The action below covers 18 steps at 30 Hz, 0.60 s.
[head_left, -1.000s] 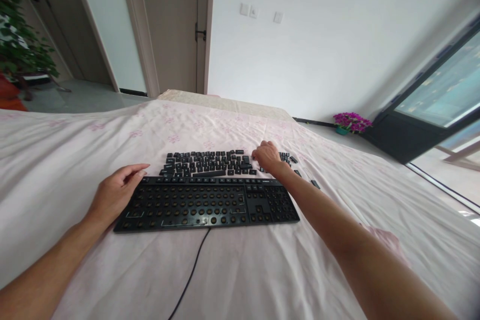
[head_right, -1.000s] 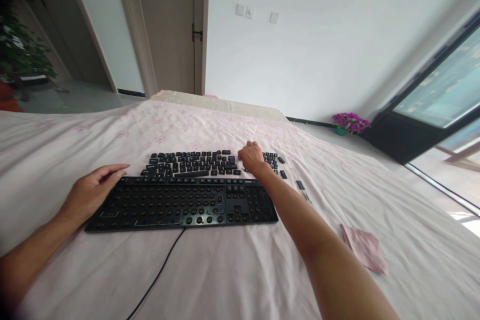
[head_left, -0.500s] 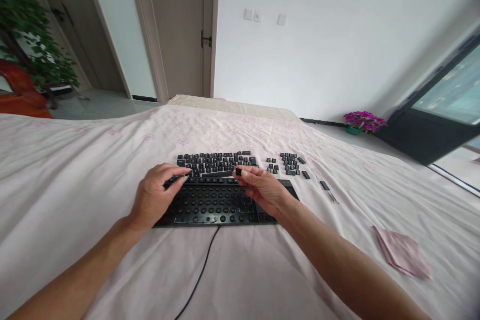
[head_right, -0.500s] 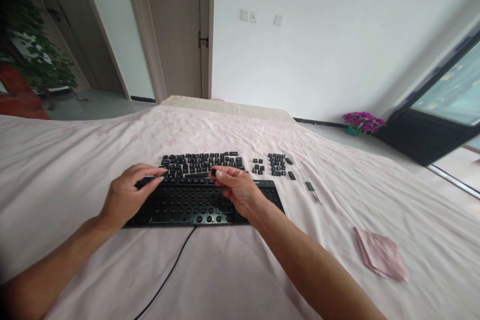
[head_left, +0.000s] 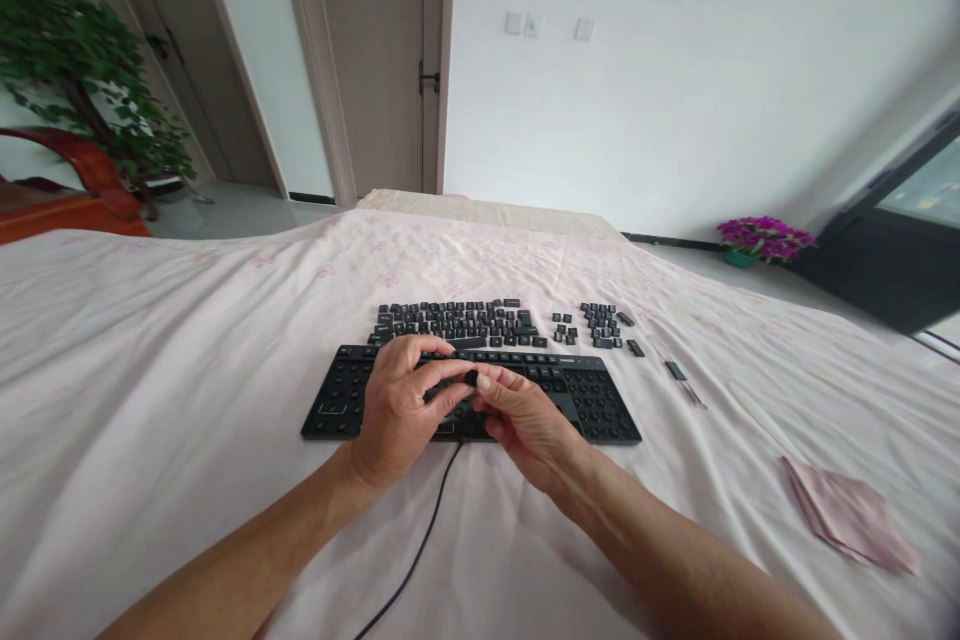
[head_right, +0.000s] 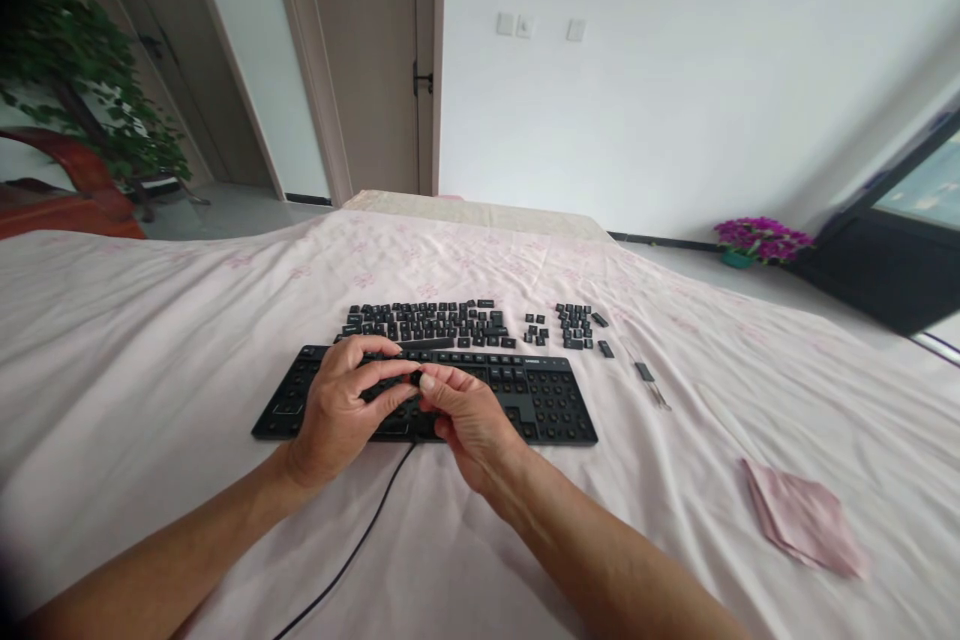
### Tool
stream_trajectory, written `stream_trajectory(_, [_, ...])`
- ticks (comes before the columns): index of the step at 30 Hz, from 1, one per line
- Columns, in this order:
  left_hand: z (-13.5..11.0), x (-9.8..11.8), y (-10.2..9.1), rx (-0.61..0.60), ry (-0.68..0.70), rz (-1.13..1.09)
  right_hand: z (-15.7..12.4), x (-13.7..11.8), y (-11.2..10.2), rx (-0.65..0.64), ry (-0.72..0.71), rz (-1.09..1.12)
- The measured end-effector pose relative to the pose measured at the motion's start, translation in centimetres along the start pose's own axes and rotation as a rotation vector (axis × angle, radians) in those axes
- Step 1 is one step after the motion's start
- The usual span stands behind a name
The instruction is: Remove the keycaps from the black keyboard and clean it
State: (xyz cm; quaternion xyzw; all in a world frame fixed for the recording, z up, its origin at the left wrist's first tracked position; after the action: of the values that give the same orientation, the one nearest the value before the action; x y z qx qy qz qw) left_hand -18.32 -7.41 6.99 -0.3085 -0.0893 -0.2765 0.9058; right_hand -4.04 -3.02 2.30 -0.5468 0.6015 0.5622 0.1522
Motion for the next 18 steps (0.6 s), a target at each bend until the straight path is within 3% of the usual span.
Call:
stream_trajectory(14, [-0.8, 0.2, -0.4, 0.028, 0.097, 0.015, -0.5, 0.1, -0.2, -0.041, -0.016, -0.198])
stream_trajectory(18, [-0.3, 0.3, 0.0, -0.075, 0.141, -0.001, -0.6, -0.6, -1.2, -0.045, -0.059, -0.297])
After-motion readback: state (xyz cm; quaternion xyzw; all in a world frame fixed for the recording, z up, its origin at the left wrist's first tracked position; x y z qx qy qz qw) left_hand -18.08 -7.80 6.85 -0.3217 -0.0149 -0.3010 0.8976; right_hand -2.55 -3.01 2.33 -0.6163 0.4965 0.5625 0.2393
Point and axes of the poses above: each hand's wrist, its own z-axis towards the middle knuckle, its own y-axis out of the palm, x = y × z, the point moved 5 cm from there along z, towards the middle knuckle, and after that the axes turned 4 degrees about z, right-handed, at the moved point
